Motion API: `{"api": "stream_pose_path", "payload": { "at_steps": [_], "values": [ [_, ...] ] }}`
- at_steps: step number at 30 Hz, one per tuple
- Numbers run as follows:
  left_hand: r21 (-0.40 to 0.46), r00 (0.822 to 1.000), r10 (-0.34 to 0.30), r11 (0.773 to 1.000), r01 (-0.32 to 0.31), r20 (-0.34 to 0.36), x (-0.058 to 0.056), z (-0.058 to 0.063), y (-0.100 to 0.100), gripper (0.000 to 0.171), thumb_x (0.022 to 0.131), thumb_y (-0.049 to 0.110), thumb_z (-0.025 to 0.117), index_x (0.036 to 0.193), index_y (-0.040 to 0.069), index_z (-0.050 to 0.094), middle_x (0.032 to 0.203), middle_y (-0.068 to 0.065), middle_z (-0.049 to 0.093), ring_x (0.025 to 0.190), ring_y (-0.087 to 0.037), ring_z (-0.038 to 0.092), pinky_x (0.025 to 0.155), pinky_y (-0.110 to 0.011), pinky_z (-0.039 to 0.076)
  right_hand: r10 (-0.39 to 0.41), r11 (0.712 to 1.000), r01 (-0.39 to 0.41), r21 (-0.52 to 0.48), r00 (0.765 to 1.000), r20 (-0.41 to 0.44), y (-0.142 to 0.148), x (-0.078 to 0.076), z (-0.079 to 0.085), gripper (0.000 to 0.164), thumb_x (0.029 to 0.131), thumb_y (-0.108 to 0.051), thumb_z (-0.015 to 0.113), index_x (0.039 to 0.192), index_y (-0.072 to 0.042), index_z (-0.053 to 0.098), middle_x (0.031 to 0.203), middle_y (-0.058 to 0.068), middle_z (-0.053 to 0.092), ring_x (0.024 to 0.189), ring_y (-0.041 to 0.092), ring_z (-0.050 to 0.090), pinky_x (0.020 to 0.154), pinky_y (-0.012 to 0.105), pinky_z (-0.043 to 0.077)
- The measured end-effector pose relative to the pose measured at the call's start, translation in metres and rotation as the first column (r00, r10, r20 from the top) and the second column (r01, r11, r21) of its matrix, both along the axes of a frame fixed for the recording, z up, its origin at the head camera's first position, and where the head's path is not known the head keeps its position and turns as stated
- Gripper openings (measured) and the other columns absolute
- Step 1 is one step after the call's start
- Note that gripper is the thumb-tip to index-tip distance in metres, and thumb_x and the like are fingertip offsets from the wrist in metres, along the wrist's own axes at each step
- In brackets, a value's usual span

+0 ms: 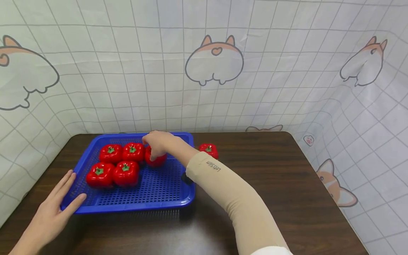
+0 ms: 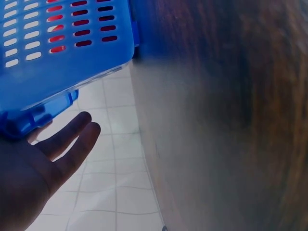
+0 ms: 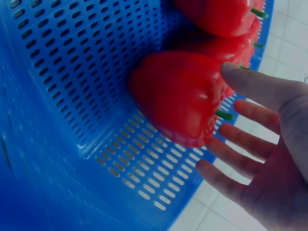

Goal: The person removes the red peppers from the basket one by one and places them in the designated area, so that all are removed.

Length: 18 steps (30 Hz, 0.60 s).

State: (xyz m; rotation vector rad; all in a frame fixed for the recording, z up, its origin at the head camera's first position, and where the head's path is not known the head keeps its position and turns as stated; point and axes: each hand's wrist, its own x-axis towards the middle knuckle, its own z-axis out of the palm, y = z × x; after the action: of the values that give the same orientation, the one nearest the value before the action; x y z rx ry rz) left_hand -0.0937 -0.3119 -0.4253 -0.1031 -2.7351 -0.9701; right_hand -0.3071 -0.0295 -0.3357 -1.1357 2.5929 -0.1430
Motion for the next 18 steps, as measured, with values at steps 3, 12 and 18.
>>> {"api": "stream_pose_path", "payload": {
  "at_steps": [3, 12, 18],
  "values": [
    [0.003, 1.0, -0.002, 1.0, 0.002, -0.002, 0.0, 0.0, -0.002, 0.076, 0.103, 0.03, 0.063, 0.164, 0.007, 0.023, 0.171, -0.012, 0.012, 0.148, -0.053, 0.021, 0.11, -0.077, 0.018, -0.02, 0.999, 0.02, 0.025, 1.0, -0.012, -0.004, 0.002, -0.004, 0.061, 0.089, -0.024, 0.083, 0.144, -0.017, 0.058, 0.142, 0.005, 0.056, 0.125, 0.019, 0.053, 0.098, 0.038, 0.052],
    [0.002, 1.0, 0.0, 1.0, 0.0, -0.005, -0.001, -0.001, -0.002, 0.077, 0.103, 0.031, 0.063, 0.164, 0.008, 0.023, 0.171, -0.012, 0.013, 0.148, -0.053, 0.021, 0.109, -0.077, 0.018, -0.032, 0.995, 0.037, 0.089, 0.998, -0.048, -0.008, 0.009, -0.008, 0.067, 0.086, -0.02, 0.085, 0.147, -0.02, 0.056, 0.144, 0.007, 0.054, 0.125, 0.023, 0.052, 0.091, 0.038, 0.056],
    [0.004, 1.0, 0.004, 1.0, -0.004, -0.007, -0.001, -0.001, -0.001, 0.077, 0.103, 0.031, 0.063, 0.164, 0.008, 0.023, 0.171, -0.012, 0.013, 0.148, -0.053, 0.022, 0.109, -0.077, 0.019, -0.053, 0.99, 0.064, 0.128, 0.995, -0.087, -0.01, 0.011, -0.008, 0.072, 0.086, -0.017, 0.085, 0.15, -0.02, 0.052, 0.147, 0.009, 0.051, 0.13, 0.025, 0.051, 0.092, 0.037, 0.056]
  ]
}}
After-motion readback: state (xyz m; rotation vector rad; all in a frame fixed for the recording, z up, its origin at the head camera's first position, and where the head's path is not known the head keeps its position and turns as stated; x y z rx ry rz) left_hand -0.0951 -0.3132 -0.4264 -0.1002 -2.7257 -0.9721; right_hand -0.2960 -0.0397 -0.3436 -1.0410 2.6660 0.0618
